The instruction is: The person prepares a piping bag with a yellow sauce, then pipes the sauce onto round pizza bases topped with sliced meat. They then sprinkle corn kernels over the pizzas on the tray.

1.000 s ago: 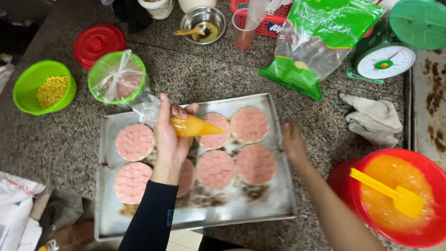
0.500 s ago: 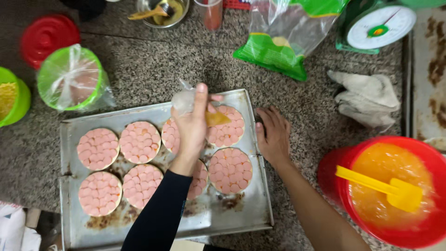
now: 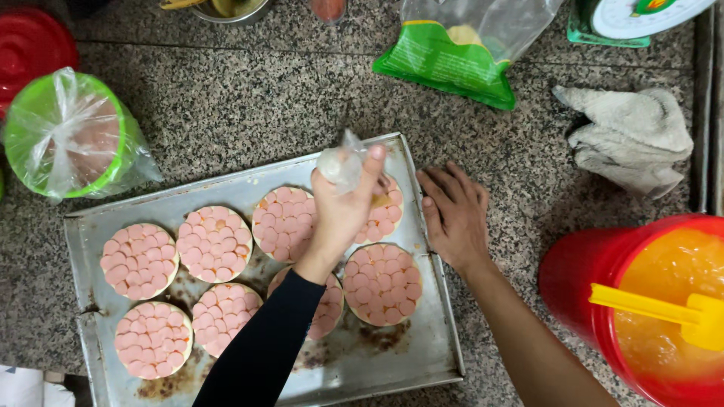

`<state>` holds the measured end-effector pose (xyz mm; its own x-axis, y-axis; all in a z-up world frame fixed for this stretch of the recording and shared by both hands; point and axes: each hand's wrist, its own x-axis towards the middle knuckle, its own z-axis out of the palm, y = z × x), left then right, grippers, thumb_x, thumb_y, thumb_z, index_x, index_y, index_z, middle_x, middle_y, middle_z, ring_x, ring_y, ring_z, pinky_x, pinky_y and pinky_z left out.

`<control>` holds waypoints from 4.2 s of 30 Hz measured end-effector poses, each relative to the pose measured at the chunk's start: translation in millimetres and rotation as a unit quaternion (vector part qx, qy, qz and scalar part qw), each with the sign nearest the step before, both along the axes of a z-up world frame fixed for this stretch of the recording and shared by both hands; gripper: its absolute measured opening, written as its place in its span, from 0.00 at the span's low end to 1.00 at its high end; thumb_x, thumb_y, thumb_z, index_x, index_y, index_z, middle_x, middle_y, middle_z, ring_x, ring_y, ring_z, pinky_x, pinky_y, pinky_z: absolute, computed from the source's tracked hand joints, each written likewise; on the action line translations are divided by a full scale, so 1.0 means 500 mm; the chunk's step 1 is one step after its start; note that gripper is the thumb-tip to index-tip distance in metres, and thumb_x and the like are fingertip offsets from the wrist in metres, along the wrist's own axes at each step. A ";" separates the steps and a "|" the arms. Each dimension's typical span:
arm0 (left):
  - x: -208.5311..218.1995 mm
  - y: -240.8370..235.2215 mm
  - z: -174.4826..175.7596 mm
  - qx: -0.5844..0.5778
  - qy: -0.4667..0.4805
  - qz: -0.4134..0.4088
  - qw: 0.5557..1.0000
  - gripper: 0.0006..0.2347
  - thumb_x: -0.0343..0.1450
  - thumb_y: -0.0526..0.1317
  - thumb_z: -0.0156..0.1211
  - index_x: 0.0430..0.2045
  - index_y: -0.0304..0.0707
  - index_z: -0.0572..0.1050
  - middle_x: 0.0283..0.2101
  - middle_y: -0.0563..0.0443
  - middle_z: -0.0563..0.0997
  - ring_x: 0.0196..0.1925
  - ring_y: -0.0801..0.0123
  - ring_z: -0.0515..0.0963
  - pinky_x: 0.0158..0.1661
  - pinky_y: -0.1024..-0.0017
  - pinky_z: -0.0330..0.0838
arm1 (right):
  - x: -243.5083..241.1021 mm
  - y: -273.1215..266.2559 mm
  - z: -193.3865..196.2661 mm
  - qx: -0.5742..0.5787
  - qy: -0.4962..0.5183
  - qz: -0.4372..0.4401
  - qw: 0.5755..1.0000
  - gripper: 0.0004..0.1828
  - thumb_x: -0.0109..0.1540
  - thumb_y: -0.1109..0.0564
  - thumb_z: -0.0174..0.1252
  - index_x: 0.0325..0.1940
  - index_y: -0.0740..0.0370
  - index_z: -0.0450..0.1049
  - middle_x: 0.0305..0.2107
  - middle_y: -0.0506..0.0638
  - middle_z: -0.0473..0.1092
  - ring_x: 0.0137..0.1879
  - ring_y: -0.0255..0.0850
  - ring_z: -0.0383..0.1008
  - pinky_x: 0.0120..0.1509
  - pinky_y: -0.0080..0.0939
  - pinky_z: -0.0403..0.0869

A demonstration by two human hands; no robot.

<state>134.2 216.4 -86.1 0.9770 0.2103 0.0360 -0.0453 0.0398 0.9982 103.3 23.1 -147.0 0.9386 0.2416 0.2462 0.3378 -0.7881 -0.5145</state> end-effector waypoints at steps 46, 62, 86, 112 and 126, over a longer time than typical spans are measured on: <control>0.004 0.148 0.012 -0.092 -0.052 0.073 0.992 0.15 0.79 0.42 0.60 0.22 0.36 0.75 0.20 0.55 0.76 0.25 0.73 0.81 0.34 0.75 0.78 | -0.004 0.011 0.001 -0.014 0.008 -0.005 1.000 0.22 0.70 0.53 0.49 0.67 0.54 0.74 0.63 0.53 0.69 0.75 0.53 0.59 0.78 0.55 0.51; 0.104 0.086 -0.033 -0.058 0.007 0.022 0.998 0.16 0.74 0.43 0.65 0.17 0.38 0.73 0.16 0.58 0.75 0.16 0.78 0.75 0.19 0.77 0.68 | -0.002 0.010 0.003 -0.008 0.013 -0.008 1.000 0.22 0.71 0.50 0.47 0.67 0.53 0.73 0.63 0.53 0.69 0.75 0.53 0.60 0.77 0.54 0.53; -0.067 0.250 0.065 -0.047 -0.059 0.083 0.994 0.15 0.78 0.43 0.60 0.22 0.36 0.74 0.20 0.54 0.77 0.21 0.72 0.79 0.25 0.75 0.70 | 0.025 0.129 0.104 0.205 0.036 -0.032 0.977 0.09 0.72 0.60 0.52 0.50 0.65 0.77 0.41 0.55 0.76 0.48 0.45 0.76 0.54 0.43 0.73; -0.083 0.292 -0.070 -0.010 -0.080 0.044 0.996 0.08 0.74 0.35 0.62 0.23 0.37 0.73 0.27 0.60 0.80 0.28 0.82 0.76 0.28 0.79 0.71 | -0.011 0.247 0.111 0.299 0.228 -0.017 0.927 0.13 0.72 0.58 0.49 0.53 0.68 0.76 0.32 0.49 0.77 0.36 0.30 0.72 0.40 0.31 0.72; -0.154 0.312 -0.015 -0.060 0.071 0.026 0.995 0.07 0.73 0.39 0.62 0.25 0.40 0.75 0.19 0.61 0.76 0.17 0.83 0.75 0.19 0.80 0.66 | -0.014 0.277 0.110 0.296 0.232 -0.004 0.927 0.13 0.72 0.59 0.49 0.52 0.67 0.77 0.32 0.49 0.76 0.36 0.31 0.74 0.40 0.31 0.74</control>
